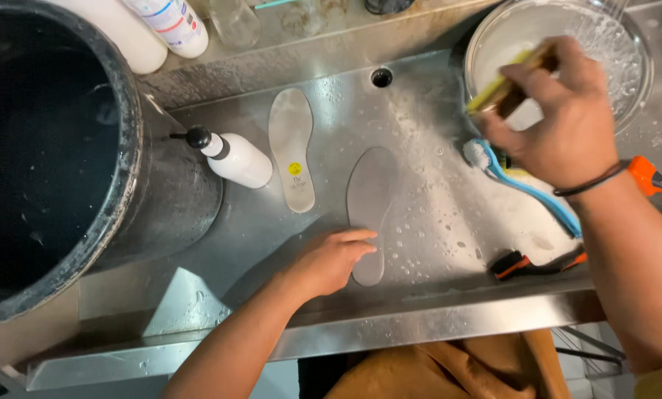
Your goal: The person scrubs two white shoe insoles in a stainless steel sink using a sponge and a brush. They apply liquid soap from a pump bottle, scrub both insoles with the sponge, rinse the sponge in a bowl of soapy water, and continue scrubbing before rinsing the insoles under running water.
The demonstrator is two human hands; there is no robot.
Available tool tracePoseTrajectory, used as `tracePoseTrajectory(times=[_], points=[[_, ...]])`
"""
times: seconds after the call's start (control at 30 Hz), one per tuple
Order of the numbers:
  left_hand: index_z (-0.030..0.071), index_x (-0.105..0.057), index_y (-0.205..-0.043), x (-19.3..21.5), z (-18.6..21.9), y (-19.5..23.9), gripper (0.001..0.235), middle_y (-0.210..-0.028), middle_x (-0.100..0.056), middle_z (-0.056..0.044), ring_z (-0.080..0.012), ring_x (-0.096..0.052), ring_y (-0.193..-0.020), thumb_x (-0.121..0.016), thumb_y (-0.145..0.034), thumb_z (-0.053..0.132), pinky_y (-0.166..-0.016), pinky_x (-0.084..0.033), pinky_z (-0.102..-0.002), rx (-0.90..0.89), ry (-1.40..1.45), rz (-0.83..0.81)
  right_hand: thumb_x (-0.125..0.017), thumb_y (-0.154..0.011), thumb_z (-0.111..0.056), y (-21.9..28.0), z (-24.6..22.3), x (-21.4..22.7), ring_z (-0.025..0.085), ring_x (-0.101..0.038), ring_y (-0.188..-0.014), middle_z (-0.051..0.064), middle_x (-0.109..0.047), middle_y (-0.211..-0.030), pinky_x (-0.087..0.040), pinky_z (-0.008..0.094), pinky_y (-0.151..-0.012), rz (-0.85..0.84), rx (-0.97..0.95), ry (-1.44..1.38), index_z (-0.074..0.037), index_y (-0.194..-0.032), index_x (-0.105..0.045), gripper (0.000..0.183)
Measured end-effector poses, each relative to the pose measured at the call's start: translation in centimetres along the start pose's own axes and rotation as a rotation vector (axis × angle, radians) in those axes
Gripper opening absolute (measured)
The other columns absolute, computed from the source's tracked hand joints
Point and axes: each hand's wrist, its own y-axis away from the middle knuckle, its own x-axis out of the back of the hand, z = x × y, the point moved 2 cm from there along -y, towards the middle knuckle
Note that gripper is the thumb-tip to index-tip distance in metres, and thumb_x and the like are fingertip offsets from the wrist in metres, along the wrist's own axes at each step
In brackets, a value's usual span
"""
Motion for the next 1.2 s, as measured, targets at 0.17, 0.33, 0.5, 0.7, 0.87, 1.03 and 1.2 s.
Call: tracePoseTrajectory(times=[0.17,0.33,0.5,0.7,0.87,1.03,1.2], points=[[0.023,-0.020,-0.151,4.6,1.5,-4.8,0.081,-0.162,0.001,0.004,-0.0215,0.000,-0.148,-0.050,-0.082,-0.006,-0.115,-0.012,-0.044,-0.001,-0.391,-0.166,-0.080,-0.083,-0.042,6.4,9.6,-3.6,0.041,-0.058,-0.104,0.025,-0.059,-0.121,-0.044,0.046,-0.094,-0.212,-0.441,0.096,0.006,-0.129,-0.067,0.067],[0.031,-0.010,-0.154,5.7,-0.4,-8.5,0.088,-0.162,0.005,0.014,-0.0178,0.004,-0.150,-0.064,-0.086,0.045,-0.116,-0.008,-0.050,0.152,-0.462,-0.116,-0.090,-0.082,-0.027,4.7,5.7,-1.4,0.043,-0.063,-0.113,0.036,-0.062,-0.123,-0.048,0.045,-0.099,-0.027,-0.216,0.088,0.014,-0.128,-0.069,0.066],[0.028,-0.023,-0.153,5.4,-1.3,-9.3,0.065,-0.161,-0.012,0.014,-0.0233,-0.009,-0.147,-0.049,-0.096,0.046,-0.111,-0.014,-0.052,0.200,-0.403,0.064,-0.088,-0.053,-0.038,3.4,-4.9,-6.4,0.039,-0.055,-0.118,0.016,-0.058,-0.127,-0.044,0.052,-0.101,-0.488,-0.336,-0.533,-0.013,-0.136,-0.046,0.097],[0.030,-0.036,-0.148,5.7,-2.3,-9.6,0.058,-0.159,-0.021,0.017,-0.0240,-0.011,-0.147,-0.052,-0.094,0.048,-0.109,-0.015,-0.053,0.188,-0.409,0.081,-0.086,-0.066,-0.041,2.6,-4.1,-15.3,0.045,-0.056,-0.114,0.021,-0.058,-0.114,-0.044,0.058,-0.097,-0.395,-0.095,-0.388,-0.001,-0.119,-0.043,0.079],[0.032,-0.032,-0.149,5.1,-4.7,-10.6,0.062,-0.159,-0.017,0.022,-0.0257,-0.010,-0.147,-0.054,-0.094,0.049,-0.107,-0.018,-0.052,0.154,-0.373,0.089,-0.079,-0.067,-0.051,7.0,-9.6,-11.2,0.043,-0.063,-0.098,0.017,-0.062,-0.097,-0.049,0.054,-0.087,-0.759,0.147,-0.690,-0.004,-0.110,-0.048,0.071],[0.032,-0.039,-0.146,5.1,-4.6,-10.9,0.062,-0.157,-0.023,0.019,-0.0280,-0.011,-0.145,-0.058,-0.090,0.050,-0.106,-0.017,-0.055,0.125,-0.364,0.103,-0.081,-0.072,-0.053,3.9,-5.2,-13.8,0.039,-0.065,-0.087,0.013,-0.059,-0.096,-0.054,0.049,-0.074,-0.425,0.167,-0.428,-0.004,-0.105,-0.046,0.069],[0.035,-0.042,-0.144,4.9,-4.6,-11.2,0.060,-0.156,-0.022,0.024,-0.0281,-0.009,-0.147,-0.065,-0.088,0.042,-0.109,-0.013,-0.057,0.124,-0.325,0.065,-0.089,-0.060,-0.041,5.8,-10.4,-9.6,0.047,-0.063,-0.089,0.019,-0.059,-0.093,-0.054,0.057,-0.072,-0.844,0.327,-0.763,-0.004,-0.103,-0.047,0.071]])
